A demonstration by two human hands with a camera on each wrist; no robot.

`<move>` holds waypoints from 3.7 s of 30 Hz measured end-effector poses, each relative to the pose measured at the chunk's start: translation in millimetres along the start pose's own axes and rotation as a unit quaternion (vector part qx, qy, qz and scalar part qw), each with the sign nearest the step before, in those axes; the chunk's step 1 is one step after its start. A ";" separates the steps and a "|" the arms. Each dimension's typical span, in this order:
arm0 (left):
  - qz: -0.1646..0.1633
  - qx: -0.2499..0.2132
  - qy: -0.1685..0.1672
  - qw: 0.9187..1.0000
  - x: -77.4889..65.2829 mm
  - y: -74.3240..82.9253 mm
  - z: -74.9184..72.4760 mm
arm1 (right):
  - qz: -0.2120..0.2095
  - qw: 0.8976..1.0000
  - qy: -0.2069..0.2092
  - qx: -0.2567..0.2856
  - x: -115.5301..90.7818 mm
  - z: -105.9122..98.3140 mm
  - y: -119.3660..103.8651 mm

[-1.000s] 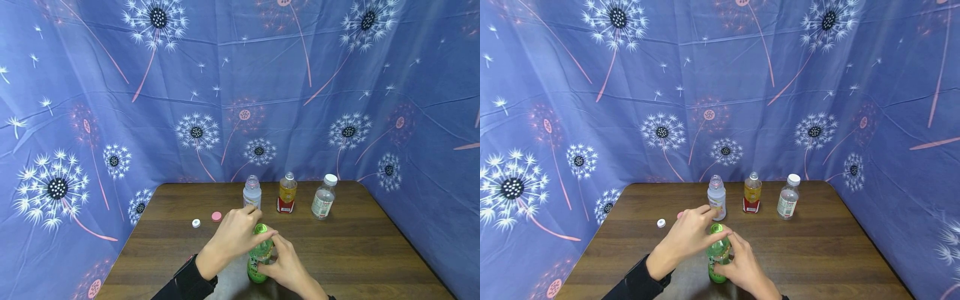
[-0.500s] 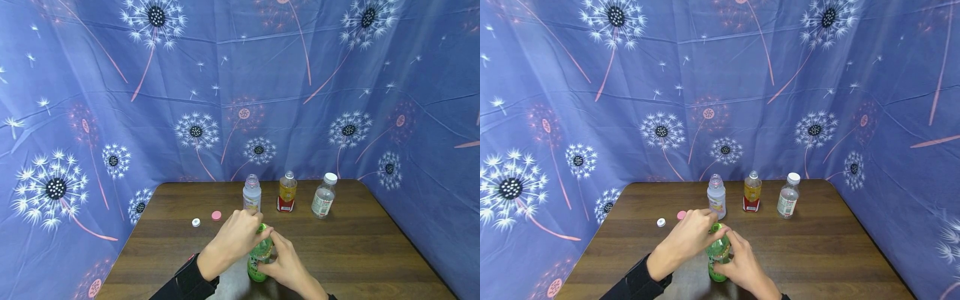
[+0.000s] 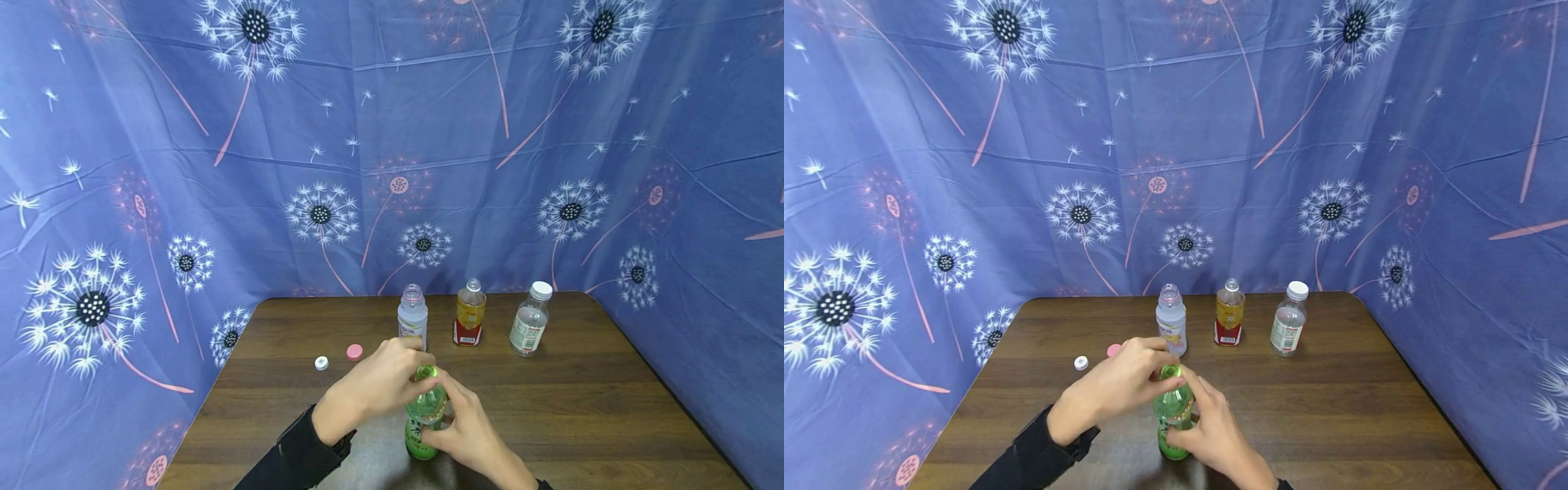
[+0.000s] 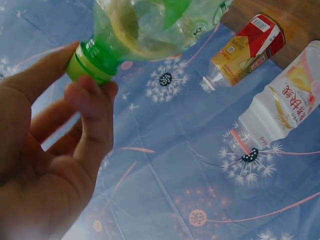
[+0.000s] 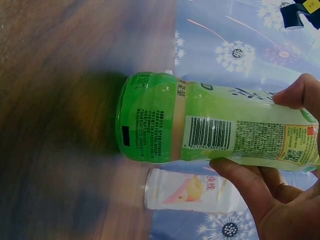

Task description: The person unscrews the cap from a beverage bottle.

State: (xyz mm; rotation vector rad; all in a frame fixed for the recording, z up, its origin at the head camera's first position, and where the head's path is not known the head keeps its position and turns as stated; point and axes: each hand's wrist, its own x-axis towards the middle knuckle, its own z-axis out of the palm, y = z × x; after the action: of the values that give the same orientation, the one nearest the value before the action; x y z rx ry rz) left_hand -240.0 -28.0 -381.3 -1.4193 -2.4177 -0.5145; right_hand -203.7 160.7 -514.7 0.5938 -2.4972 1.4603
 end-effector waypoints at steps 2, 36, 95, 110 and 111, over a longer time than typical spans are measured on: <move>0.016 -0.020 -0.015 1.000 -0.7 -3.9 -1.8 | -0.011 1.000 0.002 -0.002 -0.1 0.1 0.2; 0.015 -0.019 -0.012 1.000 -3.9 -3.7 1.6 | -0.010 1.000 0.007 -0.018 -1.3 0.9 0.7; 0.082 -0.088 -0.085 0.989 -2.7 -23.8 -5.0 | -0.003 1.000 -0.002 -0.017 2.1 -1.0 -1.4; 0.054 -0.113 -0.085 0.988 -5.4 -24.2 -2.5 | 0.007 1.000 -0.005 -0.011 1.1 -0.2 -0.5; 0.049 -0.115 -0.082 0.989 -6.4 -24.3 -1.1 | 0.008 1.000 -0.007 -0.008 0.9 -0.1 -0.6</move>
State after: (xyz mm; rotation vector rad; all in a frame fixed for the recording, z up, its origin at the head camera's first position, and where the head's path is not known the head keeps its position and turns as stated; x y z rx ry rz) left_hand -258.3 -44.4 -386.8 -1.7294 -2.4628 -0.6971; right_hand -204.3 160.3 -513.9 0.5851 -2.5268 1.4458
